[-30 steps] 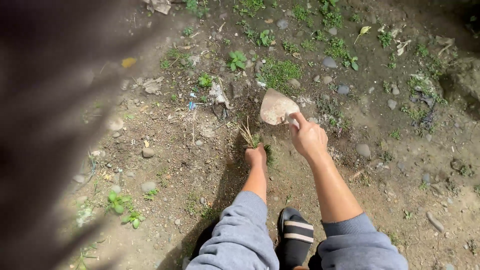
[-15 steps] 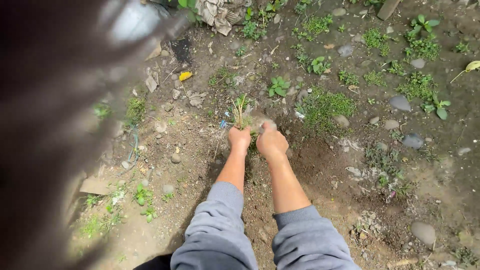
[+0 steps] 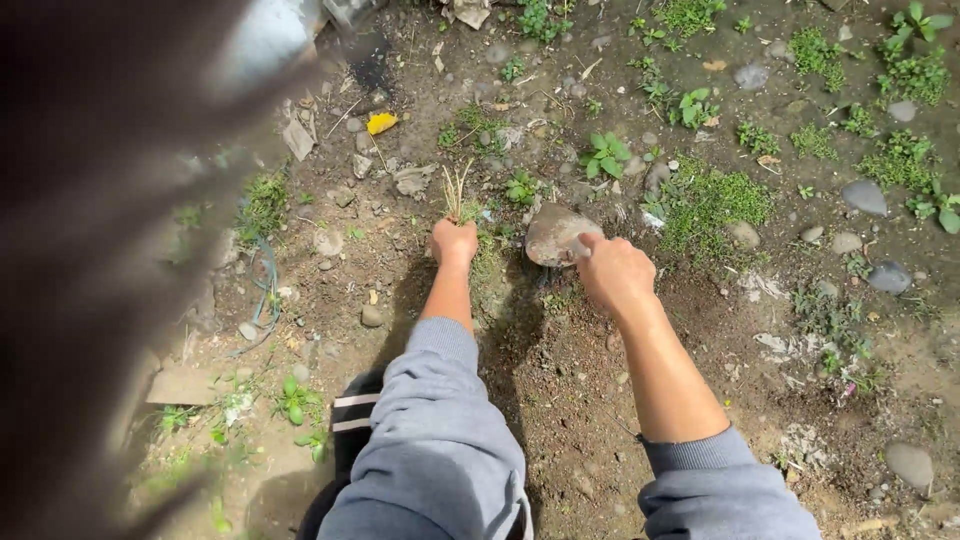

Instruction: The person is weeding a garden patch by using a hand trowel to loosen the soil and then pulling out weeds and grass by hand.

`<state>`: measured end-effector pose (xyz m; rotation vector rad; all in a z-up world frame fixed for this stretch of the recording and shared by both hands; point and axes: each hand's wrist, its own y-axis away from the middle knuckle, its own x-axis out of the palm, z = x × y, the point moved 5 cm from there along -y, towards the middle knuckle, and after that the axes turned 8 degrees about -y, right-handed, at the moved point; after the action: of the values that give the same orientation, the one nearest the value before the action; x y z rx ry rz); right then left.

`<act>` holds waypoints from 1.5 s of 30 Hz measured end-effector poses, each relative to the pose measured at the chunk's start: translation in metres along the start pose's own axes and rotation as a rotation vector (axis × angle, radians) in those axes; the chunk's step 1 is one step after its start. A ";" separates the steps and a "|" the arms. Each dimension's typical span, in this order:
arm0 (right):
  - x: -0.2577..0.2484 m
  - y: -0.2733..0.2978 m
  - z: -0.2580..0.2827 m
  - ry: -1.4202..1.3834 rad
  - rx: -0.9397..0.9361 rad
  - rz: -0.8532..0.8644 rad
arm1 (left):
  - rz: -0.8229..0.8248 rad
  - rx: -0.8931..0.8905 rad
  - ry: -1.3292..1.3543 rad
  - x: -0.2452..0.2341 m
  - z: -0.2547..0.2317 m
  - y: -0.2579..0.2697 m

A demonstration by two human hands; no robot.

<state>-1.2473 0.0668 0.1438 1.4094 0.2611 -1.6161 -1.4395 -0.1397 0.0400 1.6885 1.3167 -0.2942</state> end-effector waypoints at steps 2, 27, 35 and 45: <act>-0.007 0.008 0.023 0.053 0.022 -0.048 | 0.072 0.078 -0.058 0.011 -0.017 -0.033; 0.061 0.002 0.188 0.286 0.140 -0.057 | 0.253 0.969 -0.681 0.140 -0.096 -0.113; 0.087 0.014 0.167 0.341 0.092 -0.173 | 0.461 0.652 -0.519 0.106 -0.101 -0.124; 0.096 0.042 0.126 0.195 0.093 -0.027 | 0.474 0.550 -0.308 0.063 -0.107 -0.138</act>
<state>-1.2887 -0.0891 0.1179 1.6442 0.3230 -1.5300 -1.5688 -0.0200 -0.0173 2.2409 0.6044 -0.6440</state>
